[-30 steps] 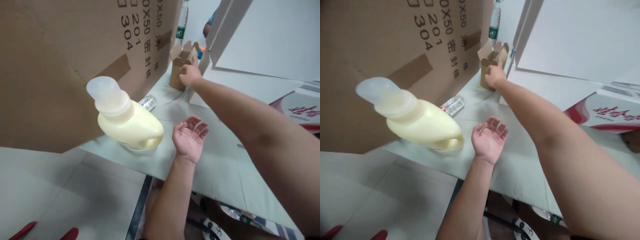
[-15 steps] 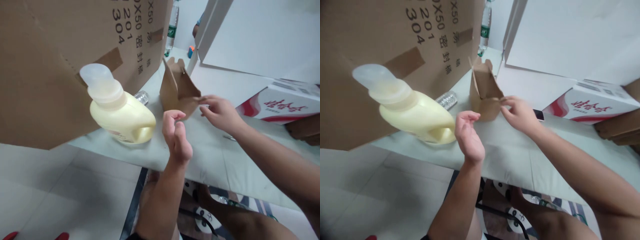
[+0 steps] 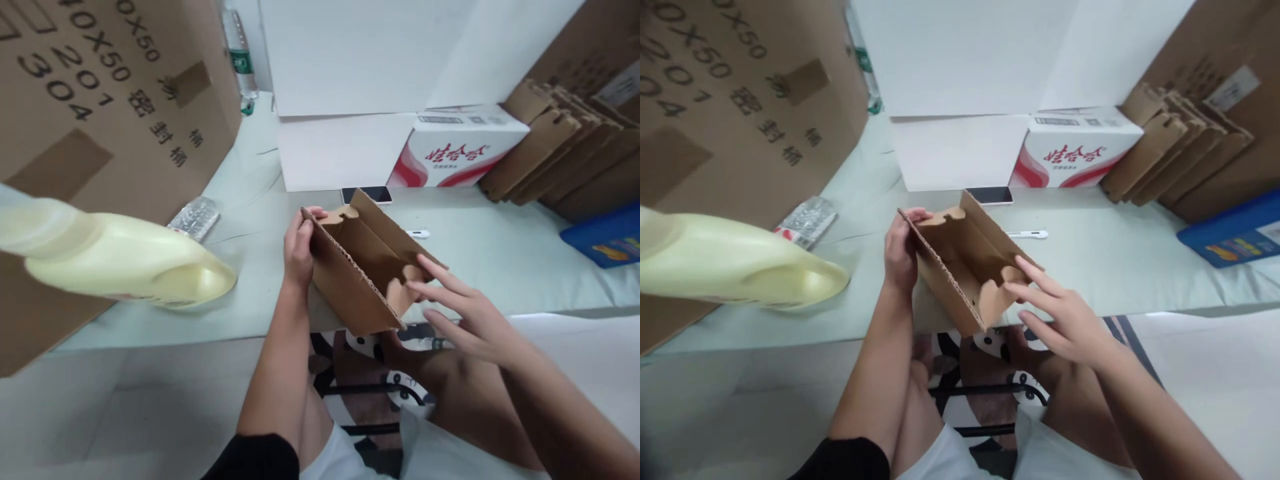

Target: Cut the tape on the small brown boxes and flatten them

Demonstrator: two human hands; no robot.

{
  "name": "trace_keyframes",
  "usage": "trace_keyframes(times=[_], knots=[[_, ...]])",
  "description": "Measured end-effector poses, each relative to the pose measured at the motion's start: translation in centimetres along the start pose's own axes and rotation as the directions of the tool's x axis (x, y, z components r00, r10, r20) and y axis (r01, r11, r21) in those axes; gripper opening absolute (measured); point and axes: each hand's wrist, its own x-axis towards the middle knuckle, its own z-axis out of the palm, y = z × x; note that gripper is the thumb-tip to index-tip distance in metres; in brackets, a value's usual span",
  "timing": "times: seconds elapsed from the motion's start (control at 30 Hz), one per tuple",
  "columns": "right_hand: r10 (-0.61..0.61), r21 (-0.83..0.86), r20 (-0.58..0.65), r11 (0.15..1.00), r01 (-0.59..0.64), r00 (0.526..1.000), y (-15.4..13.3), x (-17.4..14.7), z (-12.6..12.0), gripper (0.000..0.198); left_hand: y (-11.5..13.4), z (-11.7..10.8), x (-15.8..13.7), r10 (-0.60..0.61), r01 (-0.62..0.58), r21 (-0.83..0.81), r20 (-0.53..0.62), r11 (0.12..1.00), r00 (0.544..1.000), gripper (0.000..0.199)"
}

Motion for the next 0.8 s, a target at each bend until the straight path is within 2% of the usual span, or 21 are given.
trace_keyframes(times=[0.07,0.1,0.17,0.2,0.23,0.27,0.33,0.4,0.47,0.57,0.63,0.67,0.73,0.8], knots=[[0.008,0.007,-0.143,1.000,-0.007,0.990,1.6,1.0,1.9,0.036,-0.1,0.8,0.0,0.006,-0.002,0.079,-0.043,0.997,0.999,0.037],[0.023,0.020,-0.252,1.000,-0.018,0.968,2.3,1.4,3.0,0.036,-0.3,1.1,0.1,-0.005,0.013,0.109,-0.071,0.994,0.997,0.037],[0.085,0.068,-0.492,0.996,-0.059,0.866,3.6,1.7,4.9,0.049,-1.0,1.5,0.2,-0.016,0.035,0.168,-0.113,0.985,0.993,0.040],[0.127,0.109,-0.580,0.991,-0.078,0.805,4.0,1.6,5.8,0.060,-1.4,1.6,0.2,-0.003,0.028,0.202,-0.122,0.979,0.993,0.042],[0.175,0.163,-0.620,0.982,-0.092,0.765,4.3,1.4,6.5,0.069,-1.9,1.8,0.2,0.020,0.009,0.238,-0.118,0.971,0.993,0.045],[0.213,0.223,-0.612,0.971,-0.092,0.761,4.5,1.2,7.0,0.073,-2.3,2.0,0.2,0.046,-0.017,0.275,-0.101,0.961,0.994,0.047],[0.232,0.326,-0.516,0.944,-0.061,0.825,4.7,0.7,7.3,0.061,-2.9,2.3,0.1,0.092,-0.076,0.342,-0.029,0.937,0.995,0.053],[0.181,0.369,-0.432,0.930,-0.010,0.884,4.7,0.2,7.1,0.043,-3.2,2.8,0.0,0.133,-0.147,0.400,0.061,0.905,0.989,0.055],[0.136,0.381,-0.410,0.924,0.033,0.902,4.8,-0.1,6.6,0.042,-3.1,3.2,0.0,0.184,-0.235,0.454,0.153,0.859,0.971,0.047],[0.110,0.411,-0.389,0.910,0.065,0.914,5.0,-0.4,6.2,0.047,-2.6,3.7,0.2,0.235,-0.375,0.498,0.322,0.782,0.917,0.035],[0.100,0.442,-0.388,0.893,0.090,0.916,5.2,-0.4,6.2,0.045,-2.2,3.7,0.4,0.216,-0.410,0.513,0.396,0.754,0.893,0.036],[0.119,0.466,-0.399,0.880,0.090,0.909,5.4,-0.4,6.3,0.045,-2.1,3.5,0.5,0.195,-0.400,0.523,0.403,0.752,0.894,0.036],[0.258,0.544,-0.414,0.839,0.010,0.873,5.8,-0.3,6.6,0.050,-1.8,2.8,0.9,0.140,-0.328,0.547,0.357,0.770,0.924,0.033],[0.460,0.645,-0.344,0.750,-0.150,0.819,6.4,0.0,6.7,0.054,-1.8,1.6,1.4,0.088,-0.210,0.548,0.241,0.810,0.967,0.030]])
